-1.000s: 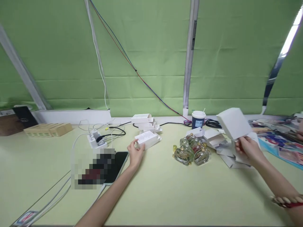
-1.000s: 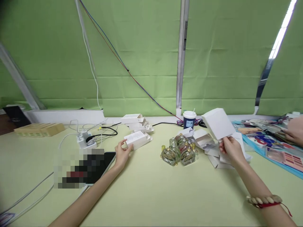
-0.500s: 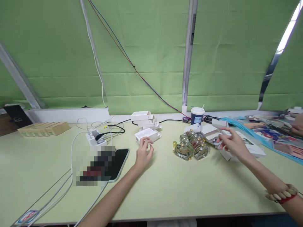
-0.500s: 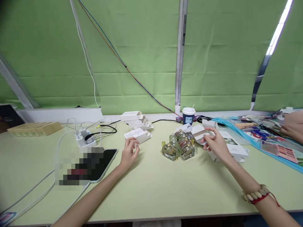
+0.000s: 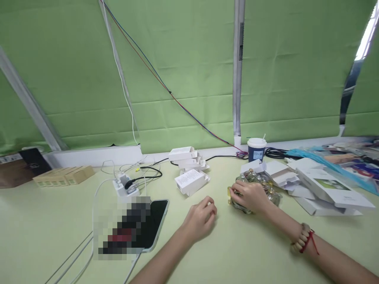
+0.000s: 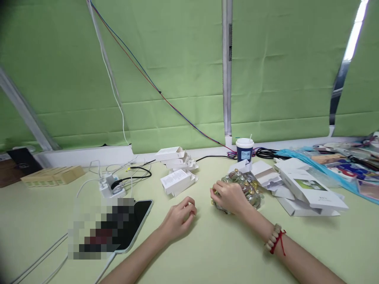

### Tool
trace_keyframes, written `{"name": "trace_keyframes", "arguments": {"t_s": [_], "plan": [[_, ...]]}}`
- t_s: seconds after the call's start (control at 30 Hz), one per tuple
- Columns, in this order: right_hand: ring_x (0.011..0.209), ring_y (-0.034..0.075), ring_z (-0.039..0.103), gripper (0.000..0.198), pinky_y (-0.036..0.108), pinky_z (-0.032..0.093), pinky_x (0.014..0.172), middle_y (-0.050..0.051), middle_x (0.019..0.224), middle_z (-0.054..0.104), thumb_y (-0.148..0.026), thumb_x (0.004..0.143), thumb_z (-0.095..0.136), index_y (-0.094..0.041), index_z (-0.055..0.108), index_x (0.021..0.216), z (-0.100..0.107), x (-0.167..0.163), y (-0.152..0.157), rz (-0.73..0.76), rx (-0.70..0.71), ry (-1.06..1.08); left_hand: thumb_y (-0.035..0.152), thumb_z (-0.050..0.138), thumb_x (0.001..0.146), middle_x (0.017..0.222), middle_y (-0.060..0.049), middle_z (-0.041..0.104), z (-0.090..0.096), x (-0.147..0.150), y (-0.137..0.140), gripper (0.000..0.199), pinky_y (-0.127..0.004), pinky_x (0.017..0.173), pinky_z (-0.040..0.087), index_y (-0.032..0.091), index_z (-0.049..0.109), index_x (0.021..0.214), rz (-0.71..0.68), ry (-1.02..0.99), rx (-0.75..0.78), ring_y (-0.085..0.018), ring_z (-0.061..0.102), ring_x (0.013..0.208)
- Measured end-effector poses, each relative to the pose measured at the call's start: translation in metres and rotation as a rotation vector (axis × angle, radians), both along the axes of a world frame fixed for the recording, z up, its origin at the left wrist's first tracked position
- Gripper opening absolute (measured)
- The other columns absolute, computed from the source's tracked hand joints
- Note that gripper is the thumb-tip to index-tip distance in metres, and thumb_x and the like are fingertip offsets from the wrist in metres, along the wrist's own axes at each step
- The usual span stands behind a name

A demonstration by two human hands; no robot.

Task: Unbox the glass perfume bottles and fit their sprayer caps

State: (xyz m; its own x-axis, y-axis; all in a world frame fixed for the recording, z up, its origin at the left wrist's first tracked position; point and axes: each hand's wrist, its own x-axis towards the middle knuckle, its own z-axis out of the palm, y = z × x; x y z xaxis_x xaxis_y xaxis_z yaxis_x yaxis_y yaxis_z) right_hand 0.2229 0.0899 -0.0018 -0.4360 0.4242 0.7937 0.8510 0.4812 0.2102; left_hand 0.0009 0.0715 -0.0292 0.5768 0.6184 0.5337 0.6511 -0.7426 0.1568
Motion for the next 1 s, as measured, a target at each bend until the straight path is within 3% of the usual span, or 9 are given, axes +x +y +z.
{"name": "trace_keyframes", "arguments": {"t_s": [0.1,0.27,0.43,0.6,0.73,0.87,0.93,1.0], "plan": [[0.049,0.007,0.051,0.022,0.021,0.026,0.046,-0.001,0.060,0.058,-0.018,0.083,0.048,-0.015,0.060,0.064,-0.010,-0.003,0.002,0.030,0.040,0.027,0.009,0.037,0.076,0.086,0.000,0.055,-0.004,0.004,-0.002,0.018,-0.019,0.053,0.030,0.018,0.053,0.078,-0.024,-0.005,0.004,-0.004,0.039,0.052],[0.047,0.005,0.049,0.014,0.020,0.025,0.041,0.000,0.074,0.062,-0.020,0.082,0.049,-0.016,0.061,0.078,-0.017,0.000,-0.004,0.013,-0.100,0.168,0.008,0.039,0.075,0.086,0.000,0.055,-0.007,0.010,-0.004,0.016,-0.019,0.053,0.032,0.018,0.051,0.078,-0.077,-0.001,0.020,-0.004,0.041,0.053],[0.044,0.005,0.047,0.009,0.021,0.028,0.043,-0.002,0.067,0.060,-0.020,0.080,0.052,-0.017,0.060,0.076,-0.014,0.000,-0.014,0.044,-0.075,0.214,0.012,0.038,0.079,0.085,0.000,0.056,-0.002,0.013,-0.007,0.015,-0.020,0.055,0.035,0.020,0.050,0.086,-0.036,-0.002,-0.040,-0.007,0.050,0.061],[0.052,0.007,0.051,0.008,0.019,0.036,0.049,-0.001,0.067,0.059,-0.016,0.079,0.052,-0.017,0.060,0.082,-0.015,-0.005,-0.026,0.347,-0.259,0.324,0.026,0.043,0.083,0.089,-0.001,0.059,0.003,0.018,-0.013,0.022,-0.022,0.061,0.040,0.021,0.045,0.105,-0.012,-0.049,-0.176,-0.011,0.056,0.075],[0.068,0.010,0.056,0.021,0.020,0.045,0.061,0.002,0.082,0.062,-0.014,0.079,0.052,-0.019,0.058,0.098,-0.016,-0.014,-0.035,0.546,-0.407,0.345,0.038,0.045,0.082,0.091,-0.002,0.058,0.005,0.019,-0.011,0.030,-0.022,0.062,0.040,0.021,0.048,0.107,-0.054,-0.056,-0.241,-0.012,0.055,0.079],[0.065,0.009,0.053,0.036,0.020,0.047,0.059,0.006,0.099,0.061,-0.021,0.081,0.055,-0.020,0.050,0.117,-0.014,-0.016,-0.038,0.611,-0.544,0.416,0.049,0.047,0.079,0.082,-0.003,0.055,0.004,0.017,-0.007,0.034,-0.022,0.058,0.038,0.019,0.059,0.089,-0.052,-0.069,-0.217,-0.011,0.052,0.071],[0.064,0.008,0.053,0.031,0.019,0.046,0.055,0.006,0.103,0.059,-0.025,0.086,0.050,-0.021,0.051,0.117,-0.014,-0.013,-0.036,0.559,-0.629,0.484,0.051,0.046,0.078,0.079,-0.003,0.054,0.003,0.016,-0.005,0.036,-0.021,0.055,0.036,0.017,0.058,0.073,0.004,-0.085,-0.240,-0.010,0.051,0.067],[0.066,0.008,0.056,0.023,0.019,0.045,0.054,0.005,0.102,0.061,-0.025,0.090,0.042,-0.021,0.058,0.107,-0.015,-0.007,-0.031,0.430,-0.661,0.513,0.050,0.049,0.077,0.079,-0.003,0.054,0.002,0.016,-0.006,0.034,-0.021,0.056,0.036,0.017,0.055,0.071,0.037,-0.122,-0.262,-0.010,0.051,0.068]]}}
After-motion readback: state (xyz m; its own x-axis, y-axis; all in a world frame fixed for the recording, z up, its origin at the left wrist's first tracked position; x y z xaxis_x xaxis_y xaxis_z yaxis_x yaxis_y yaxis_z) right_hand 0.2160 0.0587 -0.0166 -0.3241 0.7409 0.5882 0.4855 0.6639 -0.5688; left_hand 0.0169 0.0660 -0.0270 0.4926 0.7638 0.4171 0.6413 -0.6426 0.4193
